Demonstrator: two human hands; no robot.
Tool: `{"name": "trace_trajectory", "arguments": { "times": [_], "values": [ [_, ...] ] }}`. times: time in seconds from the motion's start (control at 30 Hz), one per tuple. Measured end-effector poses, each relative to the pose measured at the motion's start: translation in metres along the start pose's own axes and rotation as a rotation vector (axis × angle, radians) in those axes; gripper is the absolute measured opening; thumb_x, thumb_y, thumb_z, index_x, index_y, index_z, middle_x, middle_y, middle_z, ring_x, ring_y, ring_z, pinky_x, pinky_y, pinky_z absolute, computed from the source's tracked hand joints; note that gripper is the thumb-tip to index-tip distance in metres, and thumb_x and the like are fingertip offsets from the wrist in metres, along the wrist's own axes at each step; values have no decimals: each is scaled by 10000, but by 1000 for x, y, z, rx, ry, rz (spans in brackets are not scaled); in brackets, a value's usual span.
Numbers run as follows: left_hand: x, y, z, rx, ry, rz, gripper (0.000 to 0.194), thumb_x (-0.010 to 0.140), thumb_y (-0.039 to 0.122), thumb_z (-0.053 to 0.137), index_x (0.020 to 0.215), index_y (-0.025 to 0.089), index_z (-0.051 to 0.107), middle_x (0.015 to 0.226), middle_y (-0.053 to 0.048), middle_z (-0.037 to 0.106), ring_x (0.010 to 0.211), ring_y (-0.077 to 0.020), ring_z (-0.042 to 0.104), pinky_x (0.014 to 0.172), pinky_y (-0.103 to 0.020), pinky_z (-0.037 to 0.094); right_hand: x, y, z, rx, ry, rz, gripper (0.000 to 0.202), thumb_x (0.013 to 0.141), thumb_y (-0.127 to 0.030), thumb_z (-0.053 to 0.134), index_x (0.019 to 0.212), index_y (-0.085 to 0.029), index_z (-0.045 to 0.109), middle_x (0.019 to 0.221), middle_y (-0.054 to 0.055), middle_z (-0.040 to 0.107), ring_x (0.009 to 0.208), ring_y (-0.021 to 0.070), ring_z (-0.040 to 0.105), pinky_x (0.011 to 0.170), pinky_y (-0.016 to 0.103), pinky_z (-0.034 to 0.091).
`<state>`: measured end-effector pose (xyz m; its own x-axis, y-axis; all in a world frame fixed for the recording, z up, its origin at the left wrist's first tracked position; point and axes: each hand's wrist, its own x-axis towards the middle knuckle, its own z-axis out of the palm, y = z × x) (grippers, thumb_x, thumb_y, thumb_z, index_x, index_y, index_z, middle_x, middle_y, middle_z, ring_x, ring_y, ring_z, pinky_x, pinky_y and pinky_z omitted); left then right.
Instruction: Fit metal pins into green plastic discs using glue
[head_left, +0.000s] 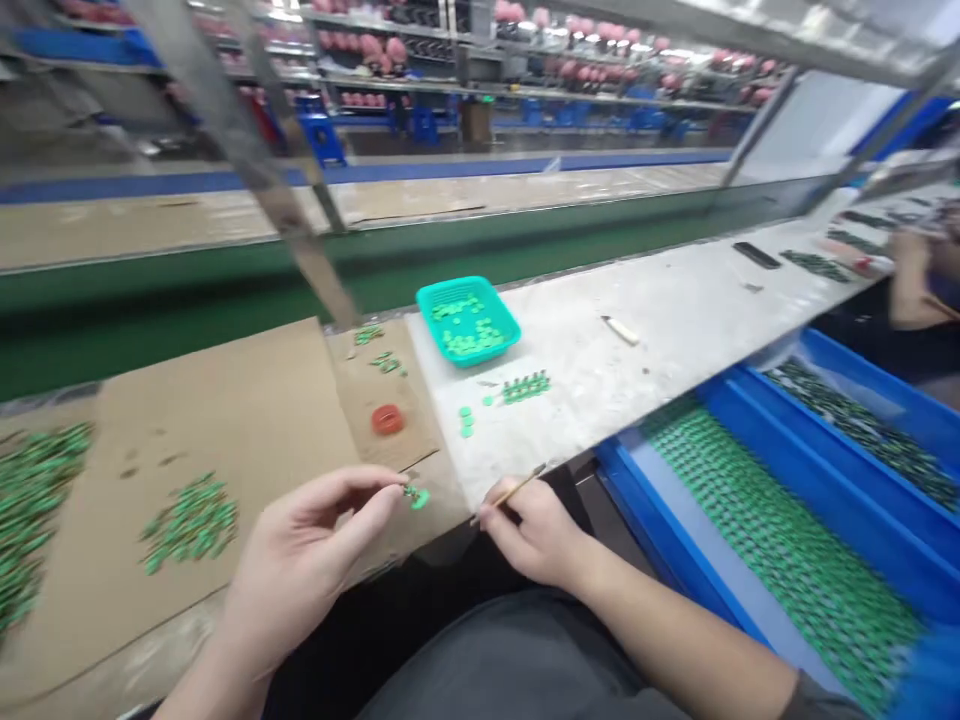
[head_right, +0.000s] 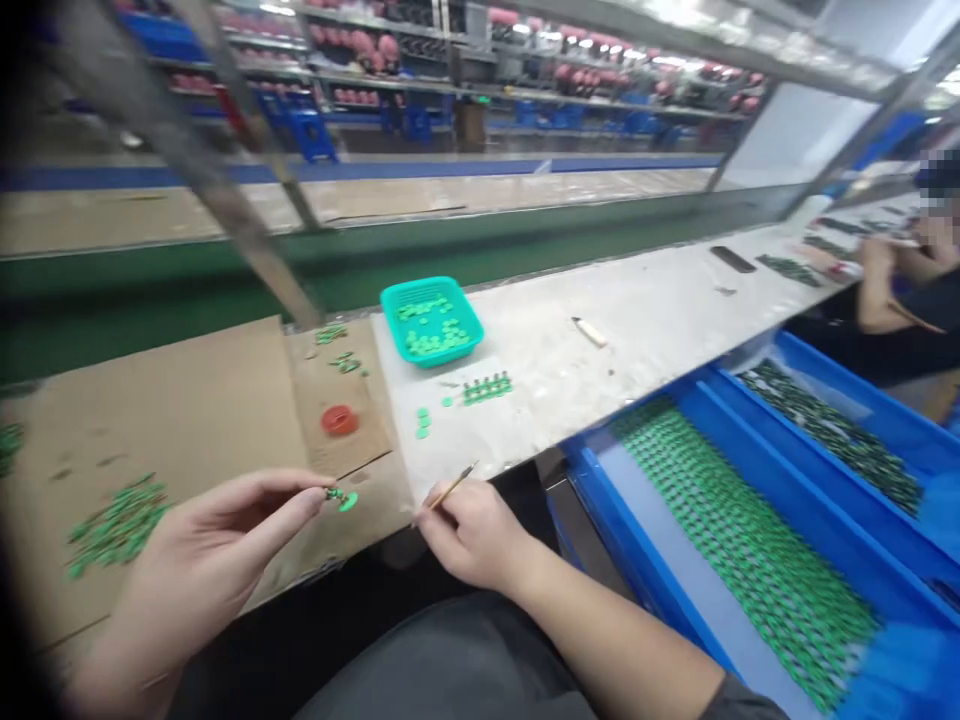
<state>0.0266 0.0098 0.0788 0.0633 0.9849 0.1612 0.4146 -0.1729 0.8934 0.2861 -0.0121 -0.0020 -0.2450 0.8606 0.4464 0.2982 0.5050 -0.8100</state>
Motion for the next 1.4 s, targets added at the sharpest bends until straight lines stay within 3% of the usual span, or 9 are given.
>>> {"name": "trace_trajectory", "arguments": {
  "times": [0.2,0.33,0.57,0.7,0.83,0.97,1.07,1.27,1.4],
  "values": [
    [57,3,102,164,-143,253,276,965,496,706,922,268,856,879,-11,832,724,-174,718,693,-284,578,-41,5,-44,-103,127,63,285,1151,-310,596,905,-230,716,843,50,795,781,193,769,798,296,617],
    [93,22,163,293,-111,370,282,991,434,649,985,274,881,1016,-76,761,990,-247,687,951,-402,565,-60,11,-64,-126,189,127,296,1154,-315,601,888,-228,700,838,51,779,773,201,748,775,313,590],
    [111,34,214,519,-42,386,281,1017,370,643,983,270,904,1066,-128,652,1069,-319,578,968,-490,470,-82,16,-85,-123,219,200,364,1174,-392,578,869,-229,691,843,61,782,770,212,746,761,341,580],
    [111,37,201,561,-27,347,353,1045,446,596,1068,271,902,1055,-122,699,1084,-318,624,995,-480,490,-87,16,-96,-101,244,229,343,1157,-380,590,860,-235,683,828,50,771,763,213,743,752,339,578],
    [122,41,145,617,-26,222,521,1093,508,461,1329,221,826,978,-86,752,929,-265,683,866,-391,539,-89,13,-102,-26,275,276,299,1155,-357,585,901,-243,695,863,47,774,801,211,751,799,346,599],
    [130,38,103,751,-215,96,253,963,407,686,1046,252,868,922,-49,792,796,-228,681,754,-354,524,-84,9,-98,89,284,339,288,1187,-373,523,1080,-235,752,1072,89,832,986,226,805,913,368,641],
    [131,28,106,822,-320,75,219,1003,404,745,1088,220,830,1124,-64,804,970,-226,721,914,-391,585,-76,2,-94,180,241,367,351,1213,-398,446,1165,-223,746,997,70,825,902,202,803,846,341,653],
    [137,19,136,861,-366,58,301,1072,487,742,1139,194,755,1260,-86,759,1187,-245,718,1106,-495,611,-66,-14,-90,279,277,446,395,1204,-516,469,1353,-237,705,740,-42,544,663,157,534,621,291,470],
    [124,24,119,756,-401,40,265,1078,444,721,1119,184,754,1159,-69,788,1102,-228,746,1051,-466,626,-67,-22,-90,360,298,436,459,1203,-469,503,1626,-292,524,736,-54,635,614,155,558,612,284,496]
  ]
}}
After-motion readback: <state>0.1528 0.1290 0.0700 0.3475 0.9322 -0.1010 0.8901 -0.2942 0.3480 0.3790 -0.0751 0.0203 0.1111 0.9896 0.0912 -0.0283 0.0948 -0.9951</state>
